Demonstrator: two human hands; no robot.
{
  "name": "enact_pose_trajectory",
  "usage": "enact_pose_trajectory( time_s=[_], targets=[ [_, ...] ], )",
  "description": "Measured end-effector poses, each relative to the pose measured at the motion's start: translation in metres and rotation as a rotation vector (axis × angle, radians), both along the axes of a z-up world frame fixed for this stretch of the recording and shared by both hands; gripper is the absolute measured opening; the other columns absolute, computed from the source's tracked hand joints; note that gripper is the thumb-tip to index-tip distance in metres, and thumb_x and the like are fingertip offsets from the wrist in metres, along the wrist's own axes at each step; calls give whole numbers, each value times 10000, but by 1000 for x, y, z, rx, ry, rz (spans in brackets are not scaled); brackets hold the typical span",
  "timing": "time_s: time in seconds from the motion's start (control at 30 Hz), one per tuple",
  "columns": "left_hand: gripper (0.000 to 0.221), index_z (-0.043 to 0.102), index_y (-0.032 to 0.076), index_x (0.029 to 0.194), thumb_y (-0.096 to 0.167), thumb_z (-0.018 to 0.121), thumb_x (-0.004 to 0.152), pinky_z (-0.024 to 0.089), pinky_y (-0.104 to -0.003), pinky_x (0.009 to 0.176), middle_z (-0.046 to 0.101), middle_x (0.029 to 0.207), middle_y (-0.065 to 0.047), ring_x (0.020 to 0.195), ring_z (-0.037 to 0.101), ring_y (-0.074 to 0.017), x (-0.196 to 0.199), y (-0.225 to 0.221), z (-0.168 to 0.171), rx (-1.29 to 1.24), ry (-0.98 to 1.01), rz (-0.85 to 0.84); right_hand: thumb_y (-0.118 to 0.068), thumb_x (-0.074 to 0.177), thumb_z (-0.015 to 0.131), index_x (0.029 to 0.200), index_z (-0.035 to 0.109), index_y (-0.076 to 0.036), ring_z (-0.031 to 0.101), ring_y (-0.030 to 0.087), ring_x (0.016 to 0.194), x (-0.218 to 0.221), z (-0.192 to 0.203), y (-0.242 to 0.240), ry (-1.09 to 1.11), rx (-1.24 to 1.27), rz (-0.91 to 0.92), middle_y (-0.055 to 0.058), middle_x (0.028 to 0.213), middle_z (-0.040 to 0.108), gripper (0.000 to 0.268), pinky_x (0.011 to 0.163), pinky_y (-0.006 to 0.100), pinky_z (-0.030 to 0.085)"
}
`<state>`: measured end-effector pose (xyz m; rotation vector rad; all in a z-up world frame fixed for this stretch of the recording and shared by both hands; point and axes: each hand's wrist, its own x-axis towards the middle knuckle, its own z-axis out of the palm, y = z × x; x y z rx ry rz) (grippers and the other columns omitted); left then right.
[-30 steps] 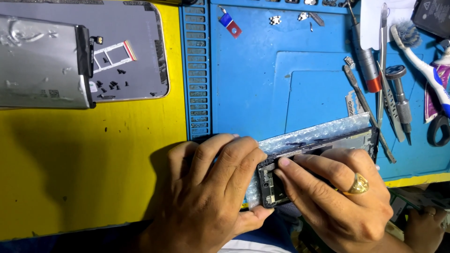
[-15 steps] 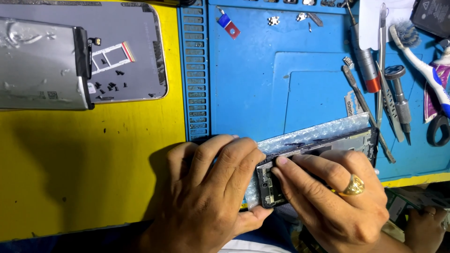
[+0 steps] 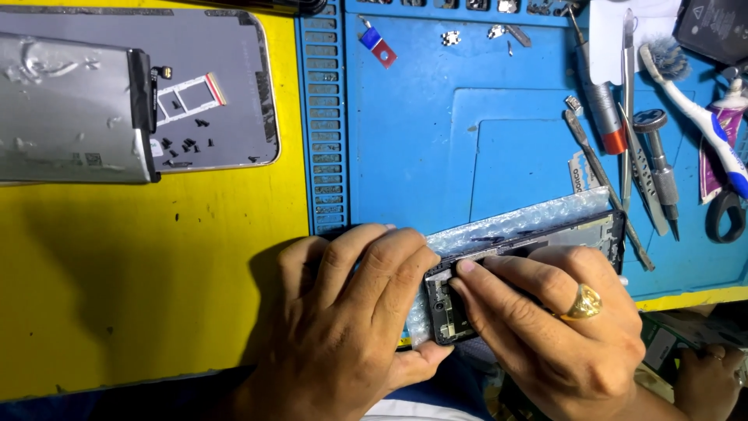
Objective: Installing and aligning a new screen assembly onto a mobile phone frame at a repair workstation.
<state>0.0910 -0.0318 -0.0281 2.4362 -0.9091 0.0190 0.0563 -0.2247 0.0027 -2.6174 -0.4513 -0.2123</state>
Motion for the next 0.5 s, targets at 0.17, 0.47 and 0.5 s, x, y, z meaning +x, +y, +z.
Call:
enact_pose_trajectory(
  time_s=[0.17, 0.47, 0.5],
  targets=[
    [696, 691, 155, 1128, 572, 919, 620, 381, -432, 856, 638, 1223, 37, 1142, 576, -187, -1, -1, 1, -1, 15, 4, -55, 893, 771, 990, 764, 18, 614, 227, 745, -3, -1, -1, -1, -11, -9, 114, 909, 718, 122, 677, 301, 486],
    [866, 675, 158, 1160, 663, 958, 517, 373, -426, 877, 637, 1252, 50, 1168, 564, -188, -4, -1, 1, 16, 30, 10, -54, 905, 759, 985, 768, 20, 621, 235, 733, -6, -2, -1, -27, -17, -14, 123, 891, 697, 110, 677, 319, 464],
    [873, 671, 154, 1164, 666, 958, 517, 369, -427, 873, 634, 1254, 46, 1167, 565, -190, -4, -1, 2, 17, 32, 7, -54, 906, 759, 986, 769, 17, 611, 240, 732, -7, -2, 0, -23, -18, -23, 122, 891, 696, 108, 678, 320, 467]
  ],
)
